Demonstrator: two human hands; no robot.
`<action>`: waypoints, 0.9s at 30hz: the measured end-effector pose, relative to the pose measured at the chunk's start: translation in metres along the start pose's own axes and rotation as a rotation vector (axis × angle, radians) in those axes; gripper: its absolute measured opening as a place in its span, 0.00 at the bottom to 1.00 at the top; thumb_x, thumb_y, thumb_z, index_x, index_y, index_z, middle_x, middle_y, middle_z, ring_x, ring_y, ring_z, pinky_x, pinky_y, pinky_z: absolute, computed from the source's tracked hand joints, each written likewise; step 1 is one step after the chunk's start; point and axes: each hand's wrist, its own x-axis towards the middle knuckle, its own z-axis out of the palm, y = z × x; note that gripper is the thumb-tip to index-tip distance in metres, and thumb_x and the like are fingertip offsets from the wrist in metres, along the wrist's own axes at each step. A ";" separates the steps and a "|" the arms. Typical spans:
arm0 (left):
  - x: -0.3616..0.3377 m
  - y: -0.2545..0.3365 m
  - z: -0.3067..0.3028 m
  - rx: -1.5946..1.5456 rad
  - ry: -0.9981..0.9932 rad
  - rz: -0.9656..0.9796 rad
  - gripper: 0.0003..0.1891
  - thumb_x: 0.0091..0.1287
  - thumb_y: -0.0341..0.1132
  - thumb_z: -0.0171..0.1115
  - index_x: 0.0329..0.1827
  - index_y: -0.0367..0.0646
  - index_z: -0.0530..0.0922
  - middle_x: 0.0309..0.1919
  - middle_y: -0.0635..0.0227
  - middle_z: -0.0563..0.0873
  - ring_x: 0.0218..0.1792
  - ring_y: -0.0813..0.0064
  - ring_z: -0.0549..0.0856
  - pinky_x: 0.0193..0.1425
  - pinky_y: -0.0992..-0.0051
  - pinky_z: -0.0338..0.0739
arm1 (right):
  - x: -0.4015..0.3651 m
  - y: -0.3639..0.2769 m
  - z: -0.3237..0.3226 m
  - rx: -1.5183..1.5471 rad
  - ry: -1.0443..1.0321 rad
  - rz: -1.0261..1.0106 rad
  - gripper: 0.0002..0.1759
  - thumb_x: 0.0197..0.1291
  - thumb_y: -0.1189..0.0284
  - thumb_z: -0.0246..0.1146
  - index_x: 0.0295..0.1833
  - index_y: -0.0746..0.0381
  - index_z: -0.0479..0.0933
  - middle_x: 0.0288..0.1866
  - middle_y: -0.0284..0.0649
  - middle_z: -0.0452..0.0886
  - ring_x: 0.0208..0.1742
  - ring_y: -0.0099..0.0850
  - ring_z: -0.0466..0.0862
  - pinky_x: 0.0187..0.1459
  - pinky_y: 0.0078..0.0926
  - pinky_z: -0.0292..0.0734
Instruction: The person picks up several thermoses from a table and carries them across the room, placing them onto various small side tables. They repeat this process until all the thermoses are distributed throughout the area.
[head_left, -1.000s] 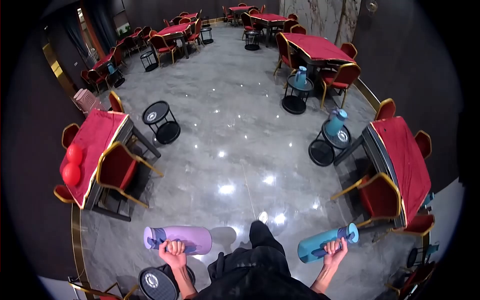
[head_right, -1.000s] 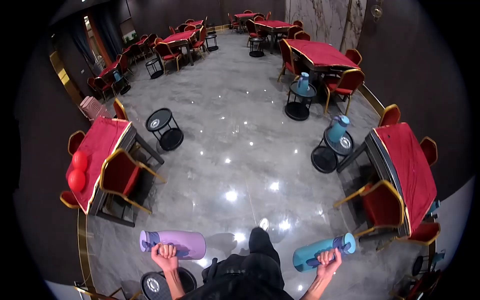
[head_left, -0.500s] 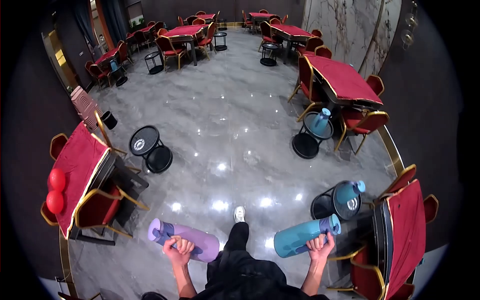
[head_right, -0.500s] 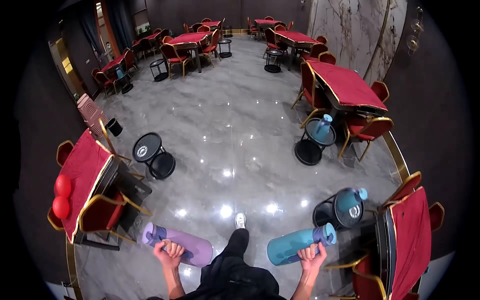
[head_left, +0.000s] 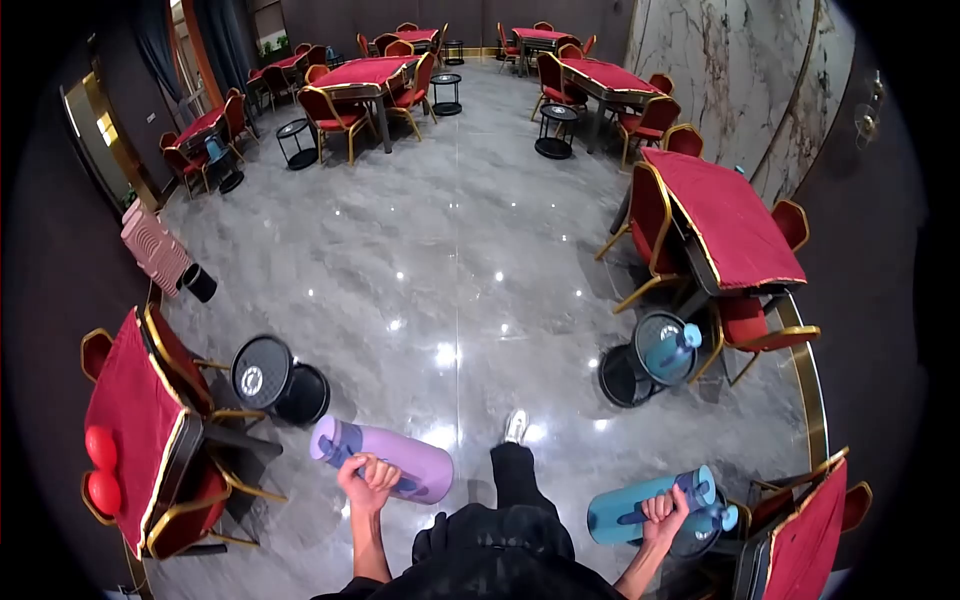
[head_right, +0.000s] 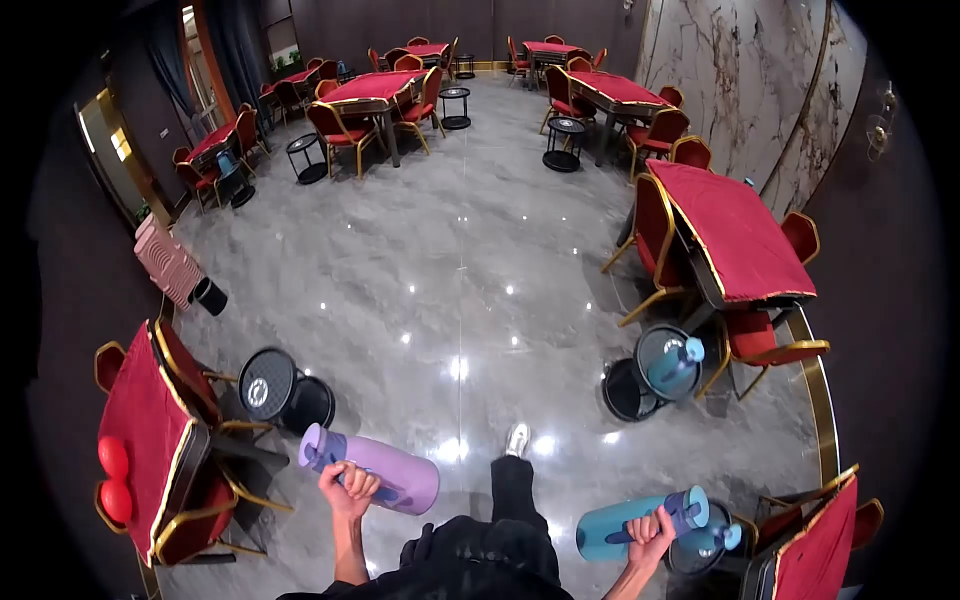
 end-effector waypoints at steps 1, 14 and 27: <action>0.036 0.000 -0.001 -0.009 0.017 0.027 0.21 0.61 0.41 0.46 0.09 0.48 0.60 0.04 0.75 0.61 0.07 0.82 0.56 0.17 0.78 0.51 | 0.036 0.004 0.003 -0.032 0.022 -0.012 0.27 0.66 0.66 0.51 0.12 0.53 0.54 0.05 0.28 0.51 0.08 0.20 0.48 0.16 0.23 0.45; 0.425 0.026 0.044 0.113 0.387 0.323 0.23 0.65 0.38 0.47 0.09 0.52 0.56 0.04 0.75 0.58 0.06 0.81 0.53 0.14 0.79 0.49 | 0.532 0.050 0.208 -0.200 0.043 0.156 0.20 0.61 0.76 0.55 0.19 0.52 0.58 0.08 0.27 0.51 0.09 0.22 0.51 0.18 0.24 0.50; 0.904 0.029 0.008 0.047 0.286 0.016 0.24 0.66 0.37 0.45 0.09 0.52 0.54 0.04 0.74 0.58 0.06 0.80 0.54 0.13 0.78 0.49 | 0.933 0.103 0.439 -0.301 0.116 0.098 0.19 0.51 0.81 0.54 0.15 0.56 0.56 0.10 0.27 0.54 0.11 0.21 0.55 0.18 0.24 0.50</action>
